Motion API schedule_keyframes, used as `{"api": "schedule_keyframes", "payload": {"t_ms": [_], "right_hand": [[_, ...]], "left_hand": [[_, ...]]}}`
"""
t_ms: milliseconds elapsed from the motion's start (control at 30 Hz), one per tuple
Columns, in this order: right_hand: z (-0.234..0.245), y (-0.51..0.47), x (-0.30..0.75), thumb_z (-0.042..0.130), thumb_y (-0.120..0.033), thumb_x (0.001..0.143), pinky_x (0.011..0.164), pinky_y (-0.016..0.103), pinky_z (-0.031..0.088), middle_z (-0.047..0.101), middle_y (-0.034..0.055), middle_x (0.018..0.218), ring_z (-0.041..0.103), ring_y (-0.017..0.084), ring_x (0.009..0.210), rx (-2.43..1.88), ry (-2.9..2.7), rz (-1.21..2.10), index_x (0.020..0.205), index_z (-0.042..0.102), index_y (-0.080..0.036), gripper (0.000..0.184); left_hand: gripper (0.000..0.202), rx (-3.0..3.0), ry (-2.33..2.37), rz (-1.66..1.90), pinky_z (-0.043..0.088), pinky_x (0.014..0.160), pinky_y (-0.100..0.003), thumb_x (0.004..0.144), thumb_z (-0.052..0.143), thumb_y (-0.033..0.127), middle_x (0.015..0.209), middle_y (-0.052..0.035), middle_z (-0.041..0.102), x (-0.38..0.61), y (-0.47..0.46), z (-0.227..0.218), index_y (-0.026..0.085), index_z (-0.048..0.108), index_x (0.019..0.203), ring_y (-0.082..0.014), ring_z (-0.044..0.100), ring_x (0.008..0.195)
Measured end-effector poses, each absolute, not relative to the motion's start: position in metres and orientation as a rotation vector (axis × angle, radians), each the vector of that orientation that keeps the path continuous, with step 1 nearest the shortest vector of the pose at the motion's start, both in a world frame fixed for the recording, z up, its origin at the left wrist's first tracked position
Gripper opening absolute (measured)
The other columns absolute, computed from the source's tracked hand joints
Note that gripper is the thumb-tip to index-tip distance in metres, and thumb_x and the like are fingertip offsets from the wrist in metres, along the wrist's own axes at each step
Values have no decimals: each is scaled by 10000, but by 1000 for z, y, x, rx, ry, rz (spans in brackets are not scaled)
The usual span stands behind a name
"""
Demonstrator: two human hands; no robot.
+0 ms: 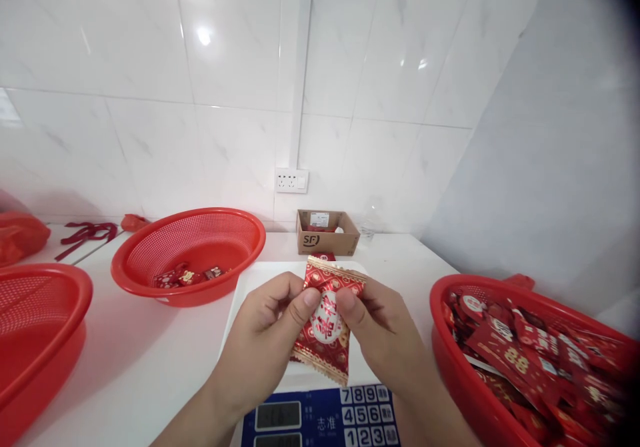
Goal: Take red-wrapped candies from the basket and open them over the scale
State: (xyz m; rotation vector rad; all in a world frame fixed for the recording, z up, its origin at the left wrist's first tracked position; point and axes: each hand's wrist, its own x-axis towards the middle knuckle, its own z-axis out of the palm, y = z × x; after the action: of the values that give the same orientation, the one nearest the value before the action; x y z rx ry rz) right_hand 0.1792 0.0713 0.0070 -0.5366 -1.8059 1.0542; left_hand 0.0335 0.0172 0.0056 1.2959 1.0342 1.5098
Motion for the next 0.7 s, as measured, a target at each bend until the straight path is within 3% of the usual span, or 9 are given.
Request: {"api": "schedule_keyframes", "payload": {"t_ms": [100, 200, 400, 600, 700], "right_hand": [[5, 71, 179, 519, -556, 942, 548, 244, 428, 582, 9, 701, 505, 152, 629, -545, -1765, 1048, 838, 614, -185, 397], [6, 69, 180, 489, -516, 969, 531, 239, 388, 551, -7, 659, 478, 139, 603, -637, -1741, 911, 736, 552, -190, 405], [5, 66, 182, 470, -495, 977, 542, 258, 366, 556, -5, 659, 475, 143, 598, -734, -1854, 784, 730, 555, -184, 406], [6, 68, 182, 481, -570, 954, 553, 248, 410, 592, 1, 697, 513, 143, 616, -618, -1871, 925, 805, 590, -189, 423], [8, 69, 180, 498, -642, 911, 535, 245, 390, 572, 0, 681, 486, 140, 599, -615, -1892, 930, 792, 587, -185, 481]], "left_hand": [[410, 1330, 1096, 1602, 337, 520, -196, 886, 628, 488, 603, 52, 449, 35, 16, 4, 184, 480, 654, -98, 373, 571], [375, 1360, 1105, 1576, 395, 586, -217, 891, 623, 487, 657, 31, 512, 35, 15, 6, 184, 528, 690, -119, 441, 632], [244, 1348, 936, 1349, 490, 733, -273, 816, 747, 369, 843, -21, 666, 35, 13, 11, 190, 685, 969, -168, 574, 785], [244, 1124, 879, 1444, 542, 592, -248, 792, 779, 351, 792, -12, 703, 38, 14, 11, 199, 707, 969, -160, 654, 676], [181, 1105, 824, 1585, 559, 656, -227, 801, 776, 355, 748, 12, 686, 39, 16, 11, 202, 714, 874, -144, 662, 723]]}}
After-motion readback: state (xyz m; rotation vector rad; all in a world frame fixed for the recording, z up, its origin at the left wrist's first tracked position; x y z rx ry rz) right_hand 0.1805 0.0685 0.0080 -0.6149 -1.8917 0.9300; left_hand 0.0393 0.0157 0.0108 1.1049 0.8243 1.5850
